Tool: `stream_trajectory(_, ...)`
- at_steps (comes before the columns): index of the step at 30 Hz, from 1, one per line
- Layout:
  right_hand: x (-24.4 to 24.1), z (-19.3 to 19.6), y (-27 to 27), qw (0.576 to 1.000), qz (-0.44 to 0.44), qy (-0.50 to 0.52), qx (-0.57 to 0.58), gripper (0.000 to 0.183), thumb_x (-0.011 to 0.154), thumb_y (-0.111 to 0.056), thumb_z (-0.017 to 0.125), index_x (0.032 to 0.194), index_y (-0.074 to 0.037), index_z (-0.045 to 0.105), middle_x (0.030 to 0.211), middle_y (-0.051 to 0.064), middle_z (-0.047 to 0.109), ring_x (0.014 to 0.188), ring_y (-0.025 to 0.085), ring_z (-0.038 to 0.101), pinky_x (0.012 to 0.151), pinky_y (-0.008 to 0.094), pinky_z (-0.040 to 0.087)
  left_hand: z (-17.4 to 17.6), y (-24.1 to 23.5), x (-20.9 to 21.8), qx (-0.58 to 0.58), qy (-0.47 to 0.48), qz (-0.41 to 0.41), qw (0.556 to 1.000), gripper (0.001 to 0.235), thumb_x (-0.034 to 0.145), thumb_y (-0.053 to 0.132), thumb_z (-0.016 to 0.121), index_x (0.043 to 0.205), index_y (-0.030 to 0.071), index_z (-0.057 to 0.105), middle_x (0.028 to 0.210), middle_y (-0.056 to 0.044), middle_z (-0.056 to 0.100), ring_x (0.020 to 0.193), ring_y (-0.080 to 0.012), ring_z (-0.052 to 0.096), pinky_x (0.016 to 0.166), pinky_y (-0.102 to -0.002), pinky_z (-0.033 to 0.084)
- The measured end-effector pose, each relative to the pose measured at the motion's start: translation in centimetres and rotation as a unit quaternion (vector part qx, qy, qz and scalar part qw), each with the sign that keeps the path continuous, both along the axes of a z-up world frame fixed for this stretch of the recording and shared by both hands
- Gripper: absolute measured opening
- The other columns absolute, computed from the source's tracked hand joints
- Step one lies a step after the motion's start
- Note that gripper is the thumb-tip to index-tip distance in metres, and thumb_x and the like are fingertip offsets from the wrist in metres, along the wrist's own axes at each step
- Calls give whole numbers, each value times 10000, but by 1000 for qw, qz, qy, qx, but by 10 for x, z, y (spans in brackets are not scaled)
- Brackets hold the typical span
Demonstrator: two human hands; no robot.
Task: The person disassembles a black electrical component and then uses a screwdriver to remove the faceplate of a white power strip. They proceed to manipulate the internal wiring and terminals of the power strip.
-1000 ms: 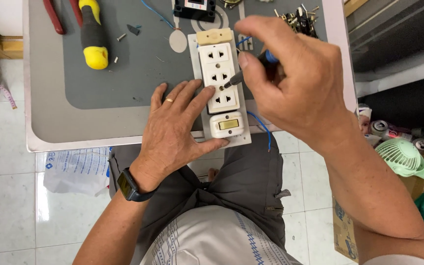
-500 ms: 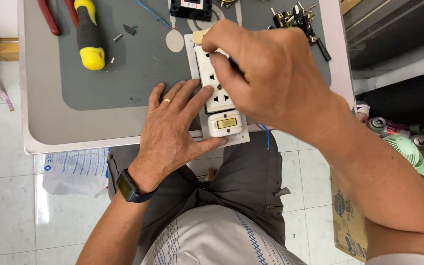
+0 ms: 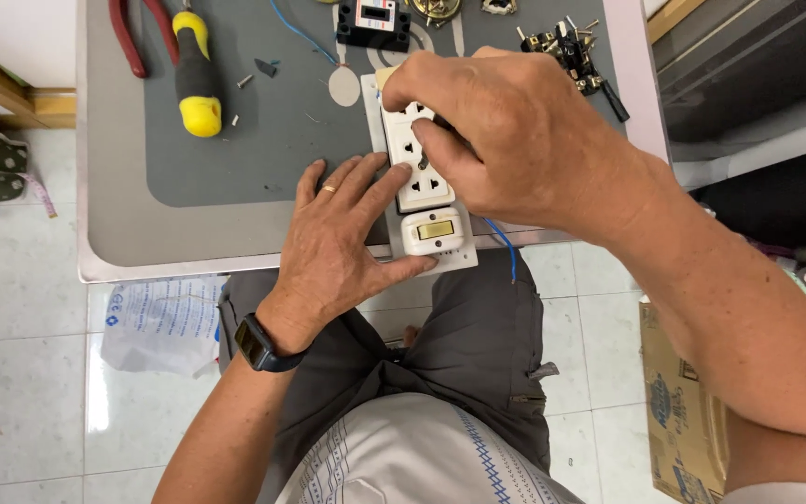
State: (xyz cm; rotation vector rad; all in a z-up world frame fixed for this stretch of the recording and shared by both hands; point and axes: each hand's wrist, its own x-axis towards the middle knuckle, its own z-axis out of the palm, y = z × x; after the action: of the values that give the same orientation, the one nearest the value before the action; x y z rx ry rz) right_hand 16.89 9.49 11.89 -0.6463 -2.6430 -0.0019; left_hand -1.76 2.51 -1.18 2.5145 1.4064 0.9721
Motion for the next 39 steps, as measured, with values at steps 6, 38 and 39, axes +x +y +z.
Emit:
stream_trajectory(6, 5, -1, 4, 1000, -8, -15, -19, 189, 924, 40, 556, 1094, -43, 557, 683, 68, 508, 584, 270, 514, 530, 402, 381, 2, 0, 1, -15, -4, -2, 1000, 805, 838, 645, 652, 1412, 119, 452, 1405, -167, 502, 1288, -360, 505, 1086, -601, 297)
stream_trajectory(38, -5, -12, -4, 974, -154, -74, 149, 174, 1100, -237, 726, 990, -164, 612, 466, -21, 368, 387, 183, 397, 426, 326, 280, -1, 0, 0, -3, -10, 7, 1000, 800, 820, 640, 700, 1392, 142, 446, 1380, -123, 518, 1268, -344, 519, 1073, -590, 329)
stream_trajectory(39, -7, -10, -4, 974, -155, -74, 149, 174, 1100, -237, 726, 990, -164, 612, 466, -21, 368, 387, 183, 397, 426, 326, 280, -2, 0, 0, -4, -10, 6, 1000, 800, 820, 640, 700, 1392, 142, 446, 1380, -123, 518, 1268, -344, 519, 1073, -590, 329)
